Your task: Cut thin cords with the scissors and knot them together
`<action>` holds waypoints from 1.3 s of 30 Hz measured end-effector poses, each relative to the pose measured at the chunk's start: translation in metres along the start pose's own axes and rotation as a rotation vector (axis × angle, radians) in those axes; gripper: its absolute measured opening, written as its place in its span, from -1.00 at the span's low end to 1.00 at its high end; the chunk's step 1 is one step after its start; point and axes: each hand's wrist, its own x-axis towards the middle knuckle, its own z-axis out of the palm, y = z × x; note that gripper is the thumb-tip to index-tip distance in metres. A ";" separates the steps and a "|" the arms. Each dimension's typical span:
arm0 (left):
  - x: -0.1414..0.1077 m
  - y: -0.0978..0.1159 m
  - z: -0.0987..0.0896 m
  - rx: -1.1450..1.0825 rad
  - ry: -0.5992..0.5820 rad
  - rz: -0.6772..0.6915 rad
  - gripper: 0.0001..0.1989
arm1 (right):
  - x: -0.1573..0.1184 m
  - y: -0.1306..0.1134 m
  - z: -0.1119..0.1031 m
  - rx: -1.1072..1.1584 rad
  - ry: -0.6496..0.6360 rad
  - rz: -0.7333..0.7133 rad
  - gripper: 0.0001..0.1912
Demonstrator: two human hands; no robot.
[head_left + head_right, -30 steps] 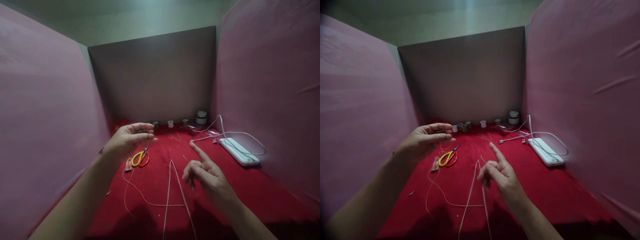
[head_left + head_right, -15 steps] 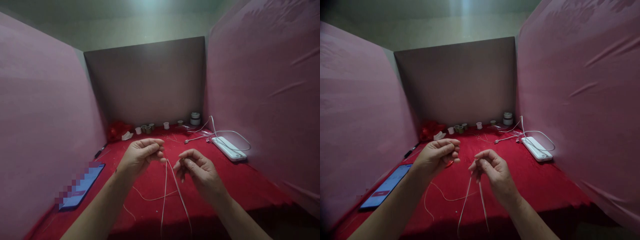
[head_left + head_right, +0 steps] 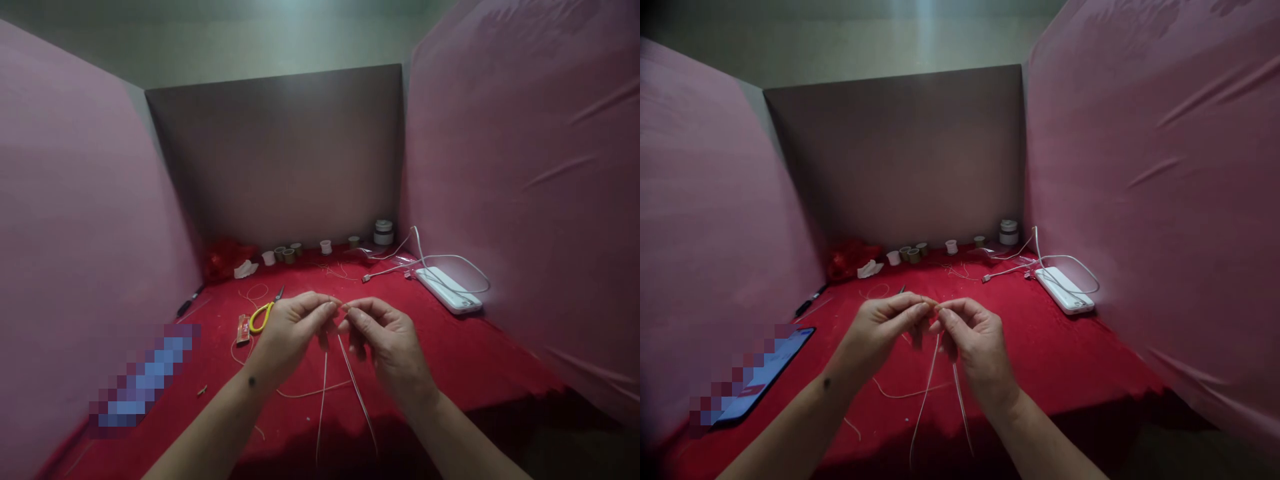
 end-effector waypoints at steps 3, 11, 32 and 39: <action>0.000 0.001 0.006 0.004 -0.003 -0.003 -0.80 | -0.001 0.000 0.001 0.034 0.021 0.071 -0.78; 0.003 -0.006 0.010 -0.049 -0.039 -0.004 -0.75 | -0.001 0.000 -0.003 0.153 -0.010 0.236 -0.78; 0.011 -0.024 0.009 -0.390 -0.244 -0.183 -0.75 | 0.006 0.012 -0.016 0.486 -0.247 0.361 -0.84; 0.009 -0.024 0.009 -0.485 -0.269 -0.244 -0.74 | 0.005 0.012 -0.017 0.417 -0.297 0.339 -0.80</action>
